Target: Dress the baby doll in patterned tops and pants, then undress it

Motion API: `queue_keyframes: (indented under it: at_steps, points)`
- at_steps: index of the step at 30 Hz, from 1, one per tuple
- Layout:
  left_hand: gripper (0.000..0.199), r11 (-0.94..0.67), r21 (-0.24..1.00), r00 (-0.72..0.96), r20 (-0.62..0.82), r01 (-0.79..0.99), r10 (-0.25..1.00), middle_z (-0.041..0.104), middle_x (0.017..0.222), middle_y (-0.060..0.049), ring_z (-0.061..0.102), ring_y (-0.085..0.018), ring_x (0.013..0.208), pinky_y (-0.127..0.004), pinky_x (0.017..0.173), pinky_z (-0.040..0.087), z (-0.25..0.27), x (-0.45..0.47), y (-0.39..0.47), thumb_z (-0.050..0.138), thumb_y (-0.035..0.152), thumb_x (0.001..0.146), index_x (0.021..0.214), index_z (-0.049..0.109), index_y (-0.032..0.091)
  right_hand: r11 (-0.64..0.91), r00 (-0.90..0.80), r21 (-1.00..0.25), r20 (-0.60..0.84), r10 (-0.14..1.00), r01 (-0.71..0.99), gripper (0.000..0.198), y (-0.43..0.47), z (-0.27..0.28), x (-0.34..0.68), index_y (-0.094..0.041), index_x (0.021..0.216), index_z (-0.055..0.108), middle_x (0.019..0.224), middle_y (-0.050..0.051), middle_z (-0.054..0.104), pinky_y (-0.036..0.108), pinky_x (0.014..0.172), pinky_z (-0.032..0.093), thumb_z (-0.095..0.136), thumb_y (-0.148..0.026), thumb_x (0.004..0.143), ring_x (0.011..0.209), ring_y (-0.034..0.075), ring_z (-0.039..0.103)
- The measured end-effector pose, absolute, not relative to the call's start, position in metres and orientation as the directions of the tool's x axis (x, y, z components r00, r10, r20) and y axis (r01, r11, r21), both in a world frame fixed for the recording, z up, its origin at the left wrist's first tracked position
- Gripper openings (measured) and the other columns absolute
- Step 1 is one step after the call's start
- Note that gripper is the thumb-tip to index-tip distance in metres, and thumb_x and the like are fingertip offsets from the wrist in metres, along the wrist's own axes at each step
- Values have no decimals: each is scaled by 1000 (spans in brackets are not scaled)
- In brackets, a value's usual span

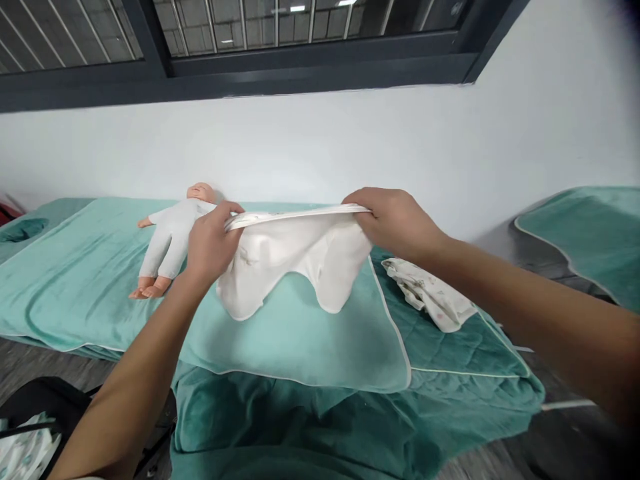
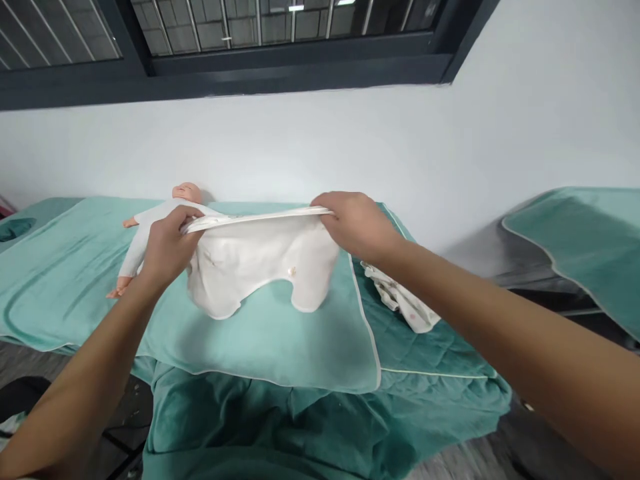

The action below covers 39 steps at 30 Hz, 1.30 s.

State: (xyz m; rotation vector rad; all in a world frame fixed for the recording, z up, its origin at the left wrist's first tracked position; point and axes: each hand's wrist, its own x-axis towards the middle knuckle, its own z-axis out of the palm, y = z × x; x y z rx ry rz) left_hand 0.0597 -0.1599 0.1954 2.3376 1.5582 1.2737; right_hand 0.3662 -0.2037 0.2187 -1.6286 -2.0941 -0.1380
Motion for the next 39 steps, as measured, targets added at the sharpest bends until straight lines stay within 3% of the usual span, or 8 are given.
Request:
queue_keyframes:
  at_steps: [6,13,16,19,23,26,32,39]
  points:
    - [23,-306,513,220,221,802,950,66,71,0,57,-19,67,-28,60,38,185,24,-167,58,44,86,79,64,23,188,-58,-387,322,945,903,34,-213,201,409,-25,101,76,102,2,76,34,75,51,47,-19,84,93,26,69]
    - [44,-265,392,283,13,881,959,59,62,-3,55,-20,58,-30,56,35,180,28,-117,61,60,82,61,52,22,104,-110,-169,-23,994,980,24,-174,181,424,-22,96,73,94,6,74,29,67,43,52,-28,89,84,22,65]
    - [33,-127,277,101,107,952,989,71,88,-11,66,-31,86,-36,73,46,156,49,-87,66,55,80,83,64,22,48,-48,-93,-2,999,994,25,-150,156,413,-21,103,71,101,10,74,33,69,47,52,-30,89,87,26,67]
    - [30,-149,229,64,342,962,938,62,127,-22,57,-38,120,-47,97,45,113,84,-85,59,30,87,114,62,17,0,10,-63,163,987,998,39,-144,117,378,-12,126,61,121,22,67,45,88,48,44,-17,91,109,34,62]
    - [24,-361,562,234,287,744,929,63,125,-19,55,-33,127,-47,113,38,43,131,-104,51,16,89,110,63,17,237,-155,-235,323,934,943,44,-145,49,316,-5,135,53,140,24,57,45,109,39,43,-17,94,131,33,49]
    - [27,-325,729,172,280,602,945,58,138,-21,45,-33,141,-46,123,27,7,146,-101,58,14,84,111,63,15,63,25,-358,236,971,932,48,-133,10,290,-4,139,49,148,25,51,52,114,34,41,-29,99,142,37,40]
    - [51,-201,387,131,198,900,971,42,155,-23,41,-35,145,-47,122,32,3,142,-62,43,27,98,144,45,6,-223,276,-284,162,947,933,63,-98,-3,292,4,149,38,158,26,37,50,123,19,39,-37,101,149,38,30]
    - [58,-214,260,147,253,942,956,40,157,-22,45,-37,142,-50,117,39,11,151,-50,37,32,101,154,34,10,-233,303,-281,241,922,931,68,-88,4,296,-13,161,21,167,18,21,55,108,42,40,-35,100,148,44,27]
